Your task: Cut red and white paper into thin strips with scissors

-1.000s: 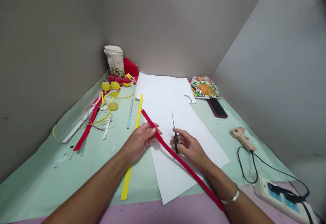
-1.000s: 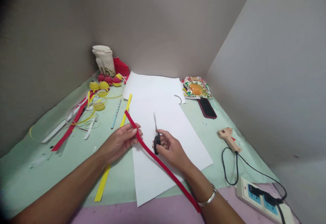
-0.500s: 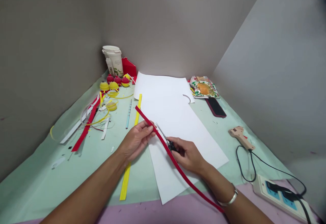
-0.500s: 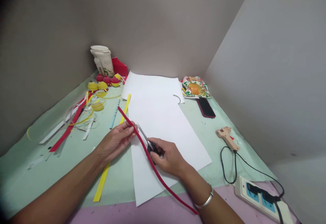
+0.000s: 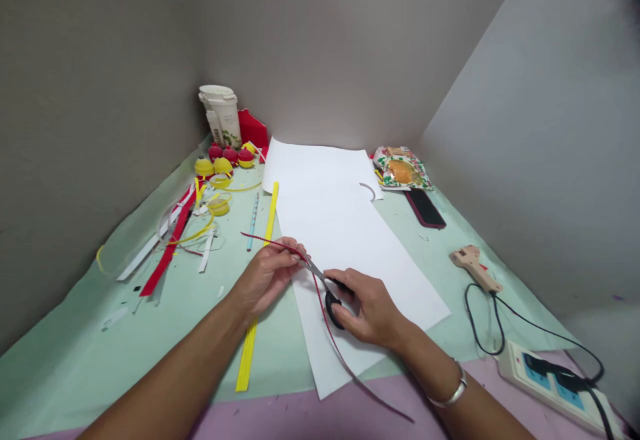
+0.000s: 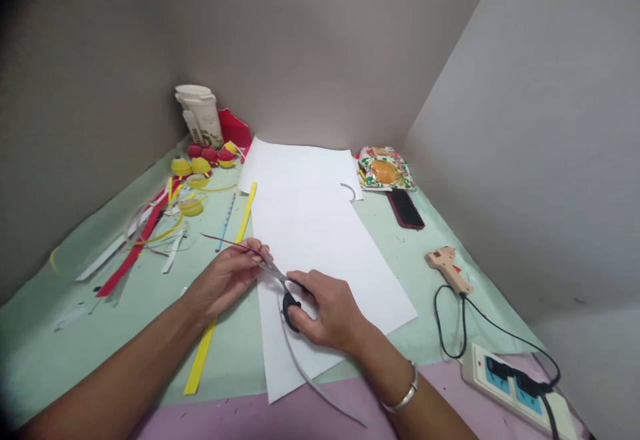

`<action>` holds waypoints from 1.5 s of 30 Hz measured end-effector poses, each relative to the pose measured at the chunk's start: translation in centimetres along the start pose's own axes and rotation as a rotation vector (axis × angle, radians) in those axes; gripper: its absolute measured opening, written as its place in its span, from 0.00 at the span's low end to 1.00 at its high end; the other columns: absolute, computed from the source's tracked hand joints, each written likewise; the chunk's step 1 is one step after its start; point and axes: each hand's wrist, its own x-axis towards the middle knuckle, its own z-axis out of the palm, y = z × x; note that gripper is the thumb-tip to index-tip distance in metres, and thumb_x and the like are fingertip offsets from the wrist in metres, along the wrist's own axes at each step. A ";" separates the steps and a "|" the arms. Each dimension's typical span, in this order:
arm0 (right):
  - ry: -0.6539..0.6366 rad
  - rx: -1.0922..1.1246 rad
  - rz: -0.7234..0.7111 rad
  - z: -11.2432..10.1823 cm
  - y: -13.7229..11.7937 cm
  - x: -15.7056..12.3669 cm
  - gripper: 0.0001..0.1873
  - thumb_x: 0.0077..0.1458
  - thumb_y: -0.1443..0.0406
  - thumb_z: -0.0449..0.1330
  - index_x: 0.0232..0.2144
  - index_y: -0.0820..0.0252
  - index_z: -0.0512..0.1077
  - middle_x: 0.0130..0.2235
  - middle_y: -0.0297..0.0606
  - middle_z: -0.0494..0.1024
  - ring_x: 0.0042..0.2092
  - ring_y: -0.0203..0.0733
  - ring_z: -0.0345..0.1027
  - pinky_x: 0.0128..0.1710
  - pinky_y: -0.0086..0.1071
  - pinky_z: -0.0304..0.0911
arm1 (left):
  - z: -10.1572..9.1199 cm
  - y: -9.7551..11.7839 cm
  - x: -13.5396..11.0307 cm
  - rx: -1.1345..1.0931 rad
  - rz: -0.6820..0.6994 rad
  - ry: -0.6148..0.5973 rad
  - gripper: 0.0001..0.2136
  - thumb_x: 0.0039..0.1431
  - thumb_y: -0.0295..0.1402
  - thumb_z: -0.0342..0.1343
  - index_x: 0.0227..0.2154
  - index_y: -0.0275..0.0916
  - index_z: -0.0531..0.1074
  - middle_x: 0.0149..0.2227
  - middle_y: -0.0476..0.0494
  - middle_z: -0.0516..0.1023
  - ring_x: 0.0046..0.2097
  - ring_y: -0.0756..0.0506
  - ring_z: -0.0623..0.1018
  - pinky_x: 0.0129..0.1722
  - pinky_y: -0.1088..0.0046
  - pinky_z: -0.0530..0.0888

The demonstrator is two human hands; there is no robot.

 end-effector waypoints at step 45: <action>0.035 -0.074 -0.039 0.1 0.2 -0.2 0.24 0.53 0.66 0.57 0.53 0.58 0.65 0.31 0.34 0.71 0.32 0.38 0.65 0.34 0.30 0.59 | 0.1 -0.2 -0.1 0.042 -0.028 0.009 0.07 0.42 0.18 0.61 0.24 0.34 0.74 0.29 0.47 0.74 0.34 0.52 0.73 0.38 0.79 0.71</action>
